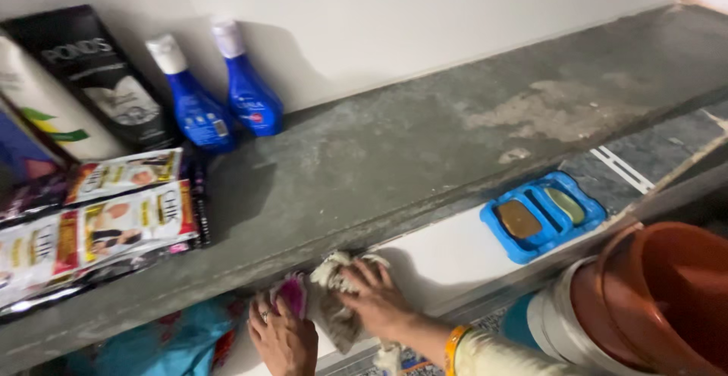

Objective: The person wipes a tiled bathroom shelf with a cloth, then rearranges personal care items including toothbrushes, toothpaste, and small boxes on the shelf.

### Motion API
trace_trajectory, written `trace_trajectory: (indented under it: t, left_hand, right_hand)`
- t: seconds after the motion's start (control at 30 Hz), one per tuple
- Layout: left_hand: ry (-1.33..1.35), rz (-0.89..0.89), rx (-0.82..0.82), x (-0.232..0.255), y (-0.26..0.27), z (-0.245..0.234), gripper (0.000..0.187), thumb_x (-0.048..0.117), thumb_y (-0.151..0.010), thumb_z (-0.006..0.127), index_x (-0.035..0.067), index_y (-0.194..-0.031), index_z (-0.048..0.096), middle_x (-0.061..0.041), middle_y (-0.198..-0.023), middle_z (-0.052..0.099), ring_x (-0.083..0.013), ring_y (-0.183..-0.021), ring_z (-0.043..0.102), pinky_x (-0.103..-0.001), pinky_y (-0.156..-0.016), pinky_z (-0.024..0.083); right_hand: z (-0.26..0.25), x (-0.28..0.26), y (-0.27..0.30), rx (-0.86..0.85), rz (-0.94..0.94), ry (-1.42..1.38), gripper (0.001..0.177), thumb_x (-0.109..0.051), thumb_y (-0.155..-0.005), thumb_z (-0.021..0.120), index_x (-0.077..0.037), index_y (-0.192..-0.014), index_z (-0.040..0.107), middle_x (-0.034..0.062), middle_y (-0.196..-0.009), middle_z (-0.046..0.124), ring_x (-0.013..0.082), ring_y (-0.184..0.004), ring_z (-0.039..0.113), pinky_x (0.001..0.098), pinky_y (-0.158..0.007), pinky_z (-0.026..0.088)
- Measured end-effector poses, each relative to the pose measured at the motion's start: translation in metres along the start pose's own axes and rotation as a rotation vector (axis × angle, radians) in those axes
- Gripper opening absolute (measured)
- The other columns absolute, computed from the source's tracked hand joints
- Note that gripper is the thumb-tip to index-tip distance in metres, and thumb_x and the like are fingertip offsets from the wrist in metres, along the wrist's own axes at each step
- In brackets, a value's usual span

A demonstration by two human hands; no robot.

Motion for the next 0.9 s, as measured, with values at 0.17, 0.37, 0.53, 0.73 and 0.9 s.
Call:
trace_trajectory:
  t: [0.17,0.37,0.53,0.73,0.9]
  left_hand:
    - [0.270,0.240,0.009,0.051,0.005,-0.021,0.073,0.014,-0.062,0.077,0.002,-0.131,0.057,-0.020,-0.141,0.052,-0.0426,-0.137,0.041,-0.055,-0.111,0.035]
    - [0.383,0.372,-0.112,0.123,0.028,-0.014,0.057,0.013,-0.068,0.077,0.005,-0.121,0.060,-0.016,-0.141,0.052,-0.0400,-0.138,0.041,-0.052,-0.113,0.037]
    - [0.419,0.337,-0.501,0.200,0.085,0.032,0.096,0.026,-0.063,0.091,0.013,-0.146,0.043,-0.013,-0.154,0.044,-0.0348,-0.141,0.033,-0.049,-0.113,0.033]
    - [1.134,0.200,-0.376,0.280,0.120,0.063,0.125,0.031,-0.056,0.092,-0.002,-0.153,0.022,-0.024,-0.146,0.046,-0.0434,-0.129,0.050,-0.050,-0.104,0.043]
    - [1.533,-0.617,-1.290,0.340,0.144,0.093,0.095,0.032,-0.068,0.079,-0.004,-0.145,0.035,-0.025,-0.136,0.056,-0.0415,-0.118,0.059,-0.049,-0.095,0.052]
  right_hand:
    - [-0.003,0.108,0.046,0.052,0.252,0.070,0.072,-0.005,-0.086,0.057,-0.028,-0.153,0.043,0.0155,-0.161,0.028,0.0351,-0.137,0.034,0.0545,-0.104,0.034]
    - [-0.005,0.183,0.140,0.453,0.636,0.072,0.054,-0.019,-0.086,0.068,-0.031,-0.138,0.058,0.0093,-0.118,0.058,0.0333,-0.112,0.057,0.0453,-0.091,0.050]
    - [0.004,0.167,0.176,0.447,0.651,-0.190,0.043,-0.016,-0.085,0.068,-0.021,-0.127,0.065,0.0151,-0.122,0.062,0.0324,-0.095,0.066,0.0434,-0.077,0.055]
    - [-0.044,0.180,0.176,0.520,0.803,-1.545,0.037,-0.017,-0.086,0.068,-0.006,-0.121,0.069,0.0097,-0.110,0.073,0.0218,-0.096,0.070,0.0367,-0.083,0.056]
    - [-0.126,0.235,0.197,0.884,0.671,-1.823,0.041,-0.020,-0.089,0.067,0.001,-0.124,0.068,0.0098,-0.112,0.072,0.0210,-0.100,0.066,0.0370,-0.086,0.054]
Point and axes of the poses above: each hand's wrist, its own y-axis away from the middle knuckle, its own z-axis out of the palm, x = y × z, the point moved 6 cm from there along -y, towards the middle knuckle
